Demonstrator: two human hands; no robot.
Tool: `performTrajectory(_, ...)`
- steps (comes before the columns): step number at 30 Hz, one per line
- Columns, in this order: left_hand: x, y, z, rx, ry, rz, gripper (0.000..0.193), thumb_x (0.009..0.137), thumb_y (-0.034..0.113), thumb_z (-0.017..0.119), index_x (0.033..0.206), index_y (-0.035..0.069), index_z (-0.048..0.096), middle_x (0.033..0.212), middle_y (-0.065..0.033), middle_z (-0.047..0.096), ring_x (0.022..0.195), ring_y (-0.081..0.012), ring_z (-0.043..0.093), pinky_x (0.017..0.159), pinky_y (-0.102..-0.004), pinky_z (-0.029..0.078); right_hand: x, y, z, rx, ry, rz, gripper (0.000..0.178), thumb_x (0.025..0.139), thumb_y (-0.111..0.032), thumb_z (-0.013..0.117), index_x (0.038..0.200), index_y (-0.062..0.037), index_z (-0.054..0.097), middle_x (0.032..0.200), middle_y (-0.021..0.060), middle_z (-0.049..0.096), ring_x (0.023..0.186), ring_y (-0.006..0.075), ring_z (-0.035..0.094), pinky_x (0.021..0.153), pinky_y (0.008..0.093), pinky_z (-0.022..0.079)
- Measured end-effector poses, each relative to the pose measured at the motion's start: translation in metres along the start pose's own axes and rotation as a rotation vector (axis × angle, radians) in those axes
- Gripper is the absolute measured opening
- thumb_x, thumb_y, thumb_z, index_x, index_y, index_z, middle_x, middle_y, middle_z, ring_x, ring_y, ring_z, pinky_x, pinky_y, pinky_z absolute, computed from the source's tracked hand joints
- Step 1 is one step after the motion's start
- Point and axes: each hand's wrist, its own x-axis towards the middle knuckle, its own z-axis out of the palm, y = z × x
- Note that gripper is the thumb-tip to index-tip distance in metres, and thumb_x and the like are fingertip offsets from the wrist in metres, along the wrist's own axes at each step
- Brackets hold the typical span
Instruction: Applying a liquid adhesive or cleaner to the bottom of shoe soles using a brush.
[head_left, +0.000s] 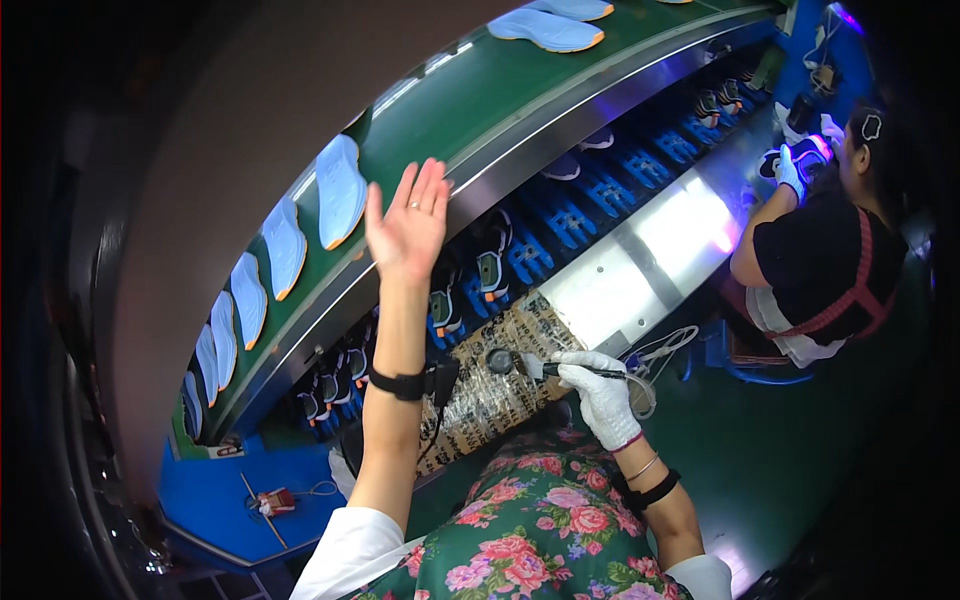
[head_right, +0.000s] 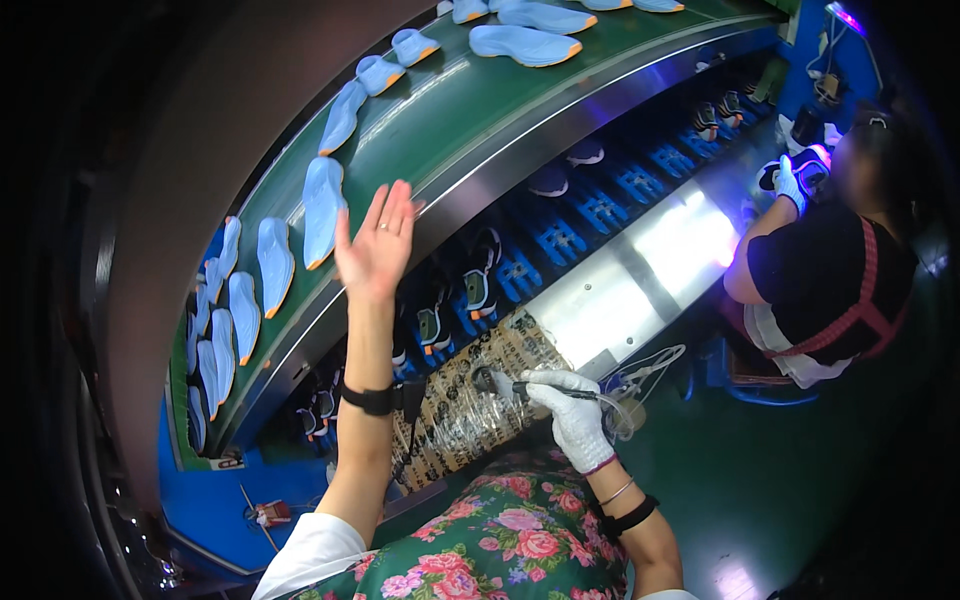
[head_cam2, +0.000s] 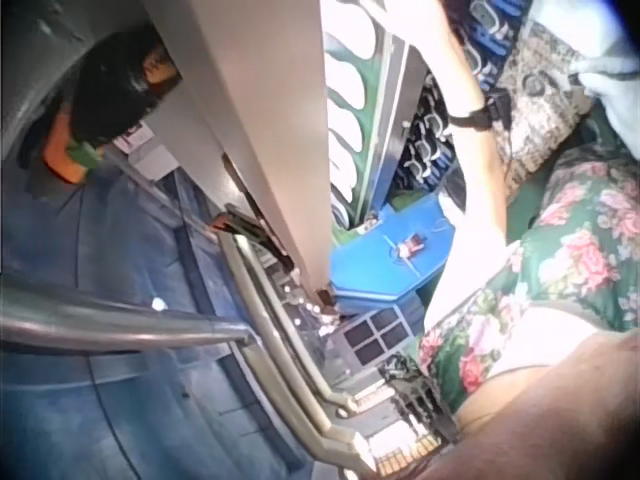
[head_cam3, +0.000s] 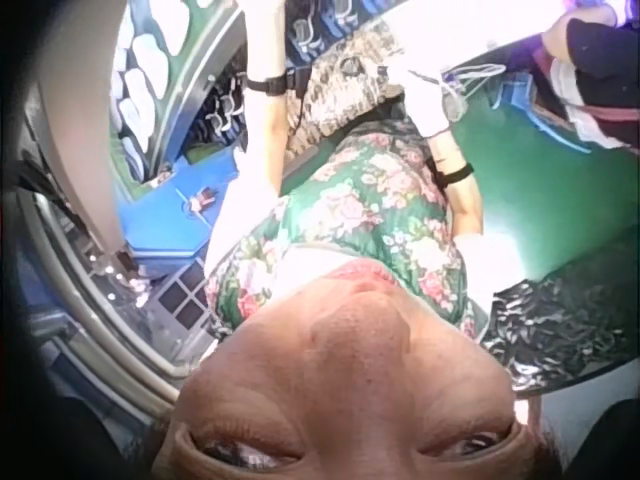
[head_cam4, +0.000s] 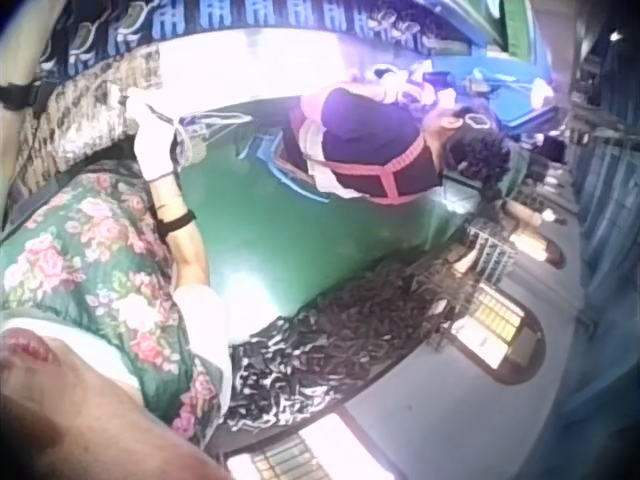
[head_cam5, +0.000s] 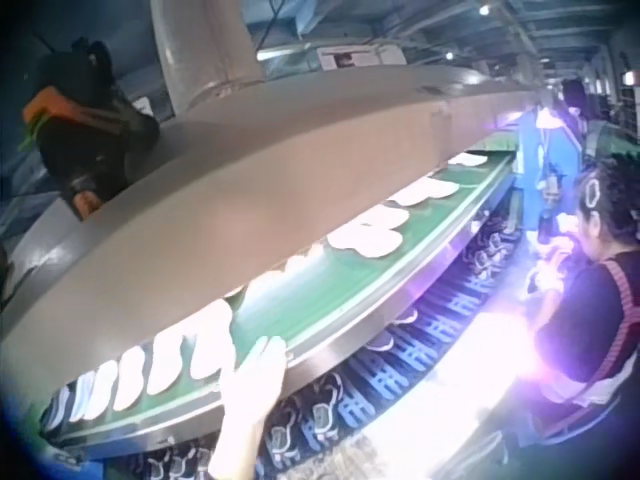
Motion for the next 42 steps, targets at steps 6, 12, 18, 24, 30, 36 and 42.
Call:
performTrajectory(6, 0.098, -0.12, 0.081, 1.235, -0.301, 0.385, 0.072, 0.094, 0.03, 0.066, 0.151, -0.003, 0.038, 0.15, -0.0215, 0.047, 0.135, -0.0309, 0.05, 0.112, -0.0393, 0.038, 0.006, -0.017, -0.022, 0.15, 0.166, -0.01, 0.017, 0.083, 0.008, 0.071, 0.099, 0.004, 0.074, 0.1, 0.013, 0.075, 0.087, 0.0181, 0.071, 0.08, 0.0263, 0.057)
performTrajectory(12, 0.211, -0.193, 0.1, 1.944, -0.428, 0.653, 0.089, 0.088, 0.032, 0.069, 0.158, 0.003, 0.021, 0.161, -0.0217, 0.03, 0.142, -0.0417, 0.038, 0.116, -0.0457, 0.033, 0.008, -0.023, -0.033, 0.157, 0.161, -0.034, 0.015, 0.085, 0.008, 0.069, 0.099, 0.0042, 0.073, 0.099, 0.0123, 0.075, 0.086, 0.0175, 0.07, 0.079, 0.0272, 0.056)
performTrajectory(18, 0.232, -0.2, 0.108, 2.031, -0.122, 0.707, 0.028, 0.082, 0.015, 0.074, 0.106, 0.003, 0.07, 0.111, -0.0177, 0.062, 0.105, -0.036, 0.062, 0.091, -0.0431, 0.052, 0.01, -0.023, -0.048, 0.164, 0.198, -0.062, 0.014, 0.086, 0.007, 0.069, 0.099, 0.005, 0.072, 0.098, 0.013, 0.074, 0.082, 0.0175, 0.069, 0.074, 0.0273, 0.056)
performTrajectory(24, 0.192, -0.145, 0.076, 1.14, -0.138, 0.615, 0.021, 0.09, 0.009, 0.071, 0.108, 0.002, 0.062, 0.109, -0.0122, 0.056, 0.09, -0.0231, 0.068, 0.085, -0.0352, 0.056, 0.014, -0.022, -0.034, 0.146, 0.182, -0.046, 0.014, 0.085, 0.006, 0.069, 0.099, 0.005, 0.073, 0.097, 0.0122, 0.074, 0.082, 0.0165, 0.069, 0.075, 0.0263, 0.055)
performTrajectory(30, 0.043, -0.028, 0.045, 0.967, -0.08, 0.778, 0.025, 0.095, 0.008, 0.059, 0.118, 0.003, 0.052, 0.12, -0.011, 0.056, 0.107, -0.0194, 0.06, 0.089, -0.033, 0.055, 0.015, 0.0, -0.03, 0.099, 0.21, -0.094, 0.014, 0.085, 0.006, 0.07, 0.098, 0.0043, 0.073, 0.098, 0.0123, 0.074, 0.081, 0.0176, 0.07, 0.074, 0.0269, 0.057)
performTrajectory(36, -0.075, 0.079, -0.012, 0.925, 0.175, 0.707, 0.033, 0.099, 0.017, 0.05, 0.129, 0.001, 0.048, 0.128, -0.0229, 0.061, 0.108, -0.0295, 0.065, 0.097, -0.0424, 0.055, 0.016, -0.014, -0.001, 0.156, 0.226, -0.114, 0.016, 0.086, 0.008, 0.067, 0.101, 0.0047, 0.072, 0.102, 0.0142, 0.074, 0.09, 0.0206, 0.071, 0.079, 0.0292, 0.06)
performTrajectory(42, -0.147, 0.08, -0.077, 0.844, 0.407, 0.057, 0.02, 0.096, 0.026, 0.061, 0.101, 0.007, 0.063, 0.088, -0.0043, 0.067, 0.079, -0.0151, 0.067, 0.075, -0.0305, 0.057, 0.008, -0.039, 0.045, 0.178, 0.134, -0.174, 0.019, 0.086, 0.009, 0.066, 0.103, 0.0045, 0.072, 0.107, 0.0162, 0.073, 0.093, 0.0208, 0.071, 0.082, 0.0298, 0.059)
